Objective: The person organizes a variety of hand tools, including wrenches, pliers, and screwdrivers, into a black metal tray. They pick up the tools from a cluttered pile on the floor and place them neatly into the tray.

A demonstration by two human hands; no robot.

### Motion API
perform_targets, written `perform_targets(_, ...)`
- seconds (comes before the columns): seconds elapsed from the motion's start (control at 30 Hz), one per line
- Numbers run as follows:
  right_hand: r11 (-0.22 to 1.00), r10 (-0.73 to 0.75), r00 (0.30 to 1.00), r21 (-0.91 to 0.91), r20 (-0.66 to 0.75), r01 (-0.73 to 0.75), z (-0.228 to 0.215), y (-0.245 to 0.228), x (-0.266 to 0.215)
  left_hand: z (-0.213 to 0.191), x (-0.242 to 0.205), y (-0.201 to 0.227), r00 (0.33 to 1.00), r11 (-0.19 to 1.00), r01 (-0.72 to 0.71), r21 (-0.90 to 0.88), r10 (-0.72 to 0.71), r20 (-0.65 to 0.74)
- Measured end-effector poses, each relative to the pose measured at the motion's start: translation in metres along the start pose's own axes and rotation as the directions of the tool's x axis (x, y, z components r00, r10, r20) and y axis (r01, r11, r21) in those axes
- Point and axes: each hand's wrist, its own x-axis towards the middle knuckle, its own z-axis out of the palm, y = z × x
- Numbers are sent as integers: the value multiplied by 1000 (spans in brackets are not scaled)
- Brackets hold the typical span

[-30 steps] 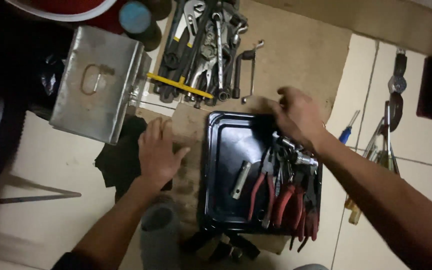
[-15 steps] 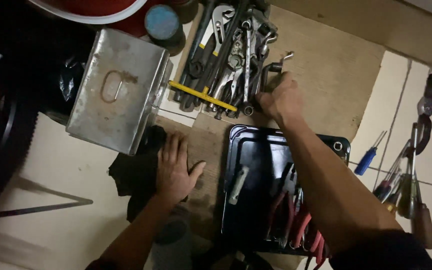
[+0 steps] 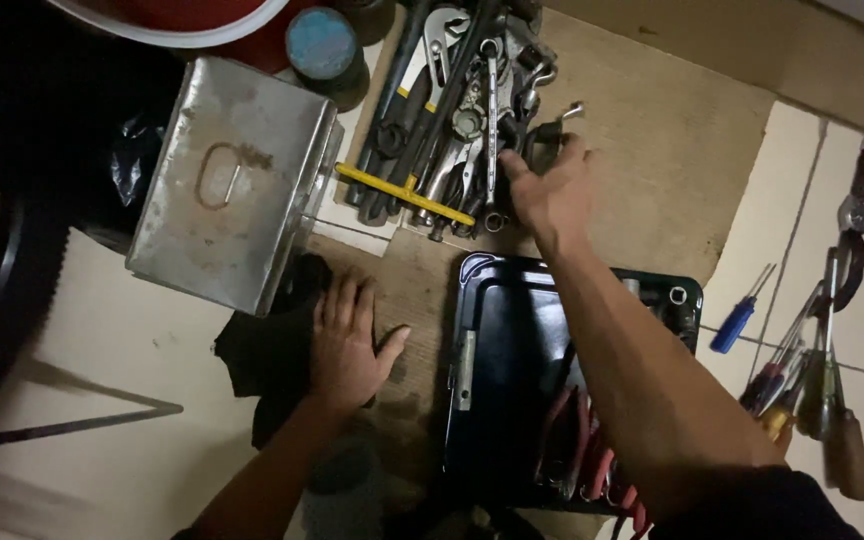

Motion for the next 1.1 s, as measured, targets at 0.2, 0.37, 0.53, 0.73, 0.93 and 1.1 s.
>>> perform_targets(0.2, 999, -3, 992, -37, -129, -2, 4, -10, -3, 10, -3, -5, 996, 999, -33, 0, 33, -80)
perform_targets(0.37, 998, 39, 980, -47, -193, -49, 2, -8, 0, 10, -2, -6, 997, 999, -40, -36, 38, -71)
perform_targets(0.53, 990, -98, 986, -118, -131, 83, 5, 8, 14, 9, -3, -5, 997, 999, -17, -46, 13, -75)
perform_targets(0.73, 916, -239, 968, -348, -76, 199, 20, 31, 19, 14, -3, -9, 998, 998, -16, -60, 13, -64)
perform_targets(0.93, 984, -37, 999, -176, -39, 29, 1, 12, 10, 6, -2, -4, 997, 999, -26, -48, 22, -73)
perform_targets(1.1, 979, -49, 998, -200, -28, 42, -2, 25, 18, 12, -6, -7, 996, 999, -32, -35, 29, -88)
